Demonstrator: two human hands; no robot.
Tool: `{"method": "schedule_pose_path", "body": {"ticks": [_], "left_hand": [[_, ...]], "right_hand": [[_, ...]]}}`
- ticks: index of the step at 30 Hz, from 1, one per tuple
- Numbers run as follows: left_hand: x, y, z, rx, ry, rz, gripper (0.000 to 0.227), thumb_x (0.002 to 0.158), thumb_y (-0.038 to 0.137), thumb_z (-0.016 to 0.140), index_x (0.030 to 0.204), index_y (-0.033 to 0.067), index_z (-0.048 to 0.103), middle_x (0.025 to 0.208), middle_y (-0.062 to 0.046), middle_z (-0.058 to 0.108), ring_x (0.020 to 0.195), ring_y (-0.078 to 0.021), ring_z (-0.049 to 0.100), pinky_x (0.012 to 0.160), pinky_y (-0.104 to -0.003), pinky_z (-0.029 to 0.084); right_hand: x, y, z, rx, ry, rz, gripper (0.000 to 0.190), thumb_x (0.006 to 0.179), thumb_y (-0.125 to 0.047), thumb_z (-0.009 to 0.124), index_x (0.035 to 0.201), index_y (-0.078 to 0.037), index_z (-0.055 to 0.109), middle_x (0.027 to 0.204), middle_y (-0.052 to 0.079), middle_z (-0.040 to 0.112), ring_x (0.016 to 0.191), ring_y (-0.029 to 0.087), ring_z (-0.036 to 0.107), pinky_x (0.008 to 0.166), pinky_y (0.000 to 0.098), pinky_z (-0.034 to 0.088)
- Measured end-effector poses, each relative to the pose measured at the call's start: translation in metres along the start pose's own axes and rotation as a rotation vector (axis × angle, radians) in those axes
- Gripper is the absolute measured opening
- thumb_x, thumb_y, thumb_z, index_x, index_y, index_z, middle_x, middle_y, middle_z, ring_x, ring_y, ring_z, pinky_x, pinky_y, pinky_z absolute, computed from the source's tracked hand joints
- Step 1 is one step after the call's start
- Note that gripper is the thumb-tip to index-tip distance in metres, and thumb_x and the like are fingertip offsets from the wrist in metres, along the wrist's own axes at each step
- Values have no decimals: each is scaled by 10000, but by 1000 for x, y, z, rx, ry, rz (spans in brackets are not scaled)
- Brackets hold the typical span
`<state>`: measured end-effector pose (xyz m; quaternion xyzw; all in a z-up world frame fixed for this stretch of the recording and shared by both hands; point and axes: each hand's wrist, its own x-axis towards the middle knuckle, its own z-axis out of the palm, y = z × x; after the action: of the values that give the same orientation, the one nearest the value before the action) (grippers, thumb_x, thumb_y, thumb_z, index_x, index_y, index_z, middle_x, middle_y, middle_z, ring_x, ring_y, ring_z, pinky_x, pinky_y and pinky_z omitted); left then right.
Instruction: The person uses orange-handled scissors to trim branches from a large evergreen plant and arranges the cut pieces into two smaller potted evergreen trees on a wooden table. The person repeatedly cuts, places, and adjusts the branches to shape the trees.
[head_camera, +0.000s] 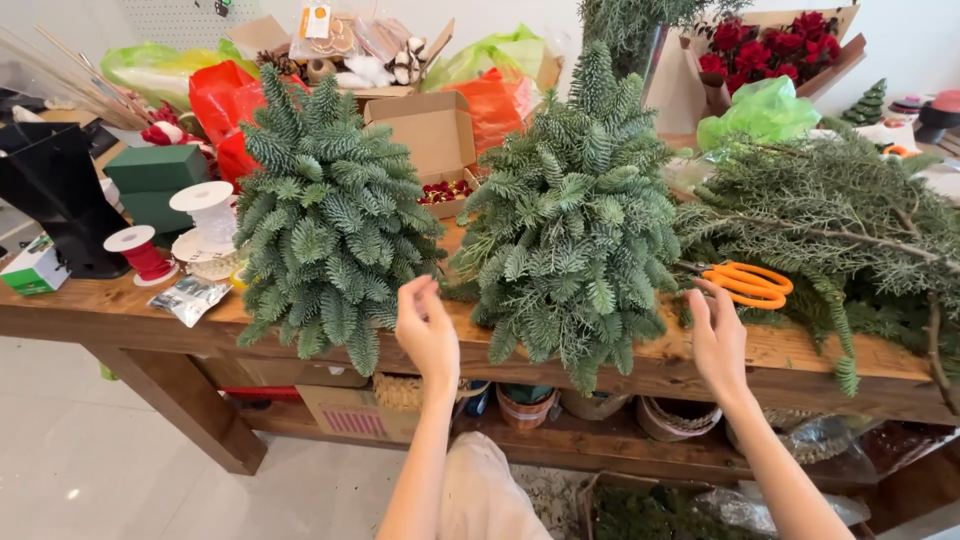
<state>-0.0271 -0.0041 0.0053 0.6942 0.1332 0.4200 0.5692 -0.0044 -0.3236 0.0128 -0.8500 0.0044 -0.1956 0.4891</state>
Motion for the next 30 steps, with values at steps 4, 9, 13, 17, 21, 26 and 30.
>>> {"method": "schedule_pose_path", "body": {"ticks": [4, 9, 13, 17, 21, 26, 30], "left_hand": [[3, 19, 19, -130, -73, 465, 258, 1031, 20, 459, 1238, 14, 613, 1235, -178, 625, 1221, -314, 570, 1066, -454, 430], [-8, 36, 33, -83, -376, 331, 493, 1075, 278, 410, 1457, -33, 428, 1480, -293, 434, 1406, -447, 344, 1165, -587, 259], [-16, 8, 37, -44, -475, 323, 593, 1085, 382, 392, 1500, -41, 397, 1456, -288, 480, 1378, -438, 412, 1208, -492, 166], [-15, 13, 39, -66, -452, 320, 641, 1073, 434, 393, 1538, -4, 335, 1441, -322, 462, 1276, -460, 509, 1199, -530, 137], [-5, -4, 46, -89, -468, 234, 595, 1069, 453, 406, 1529, 77, 373, 1360, -263, 488, 1318, -462, 363, 1153, -581, 109], [-7, -3, 45, -96, -488, 220, 583, 1074, 459, 419, 1498, 58, 408, 1285, -282, 508, 1283, -440, 367, 1150, -561, 91], [-2, -3, 35, -145, -514, 188, 543, 1081, 475, 396, 1450, 91, 498, 1286, -239, 552, 1324, -393, 386, 1166, -532, 114]], "right_hand": [[15, 37, 24, 84, 107, -279, 309, 1126, -232, 431, 1362, -80, 561, 1251, 193, 657, 1209, 386, 580, 1028, 535, 450], [13, 47, 41, 98, 150, -380, 309, 1122, -218, 430, 1351, -50, 550, 1240, 219, 652, 1193, 414, 578, 1020, 556, 444], [5, 66, 49, 71, 154, -350, 289, 1095, -203, 488, 1329, -55, 567, 1202, 216, 669, 1168, 431, 595, 993, 541, 465], [11, 72, 54, 89, 156, -336, 293, 1097, -227, 489, 1331, -67, 561, 1210, 197, 669, 1175, 409, 596, 1000, 535, 462], [10, 70, 54, 111, 167, -334, 296, 1111, -226, 480, 1330, -43, 560, 1209, 218, 661, 1170, 419, 591, 989, 536, 460], [10, 71, 57, 106, 192, -372, 274, 1102, -207, 515, 1313, -44, 577, 1171, 217, 674, 1118, 418, 613, 970, 533, 459], [6, 63, 51, 162, 308, -504, 201, 1104, -152, 529, 1253, -46, 614, 1144, 161, 685, 1128, 357, 628, 1002, 478, 461]]}}
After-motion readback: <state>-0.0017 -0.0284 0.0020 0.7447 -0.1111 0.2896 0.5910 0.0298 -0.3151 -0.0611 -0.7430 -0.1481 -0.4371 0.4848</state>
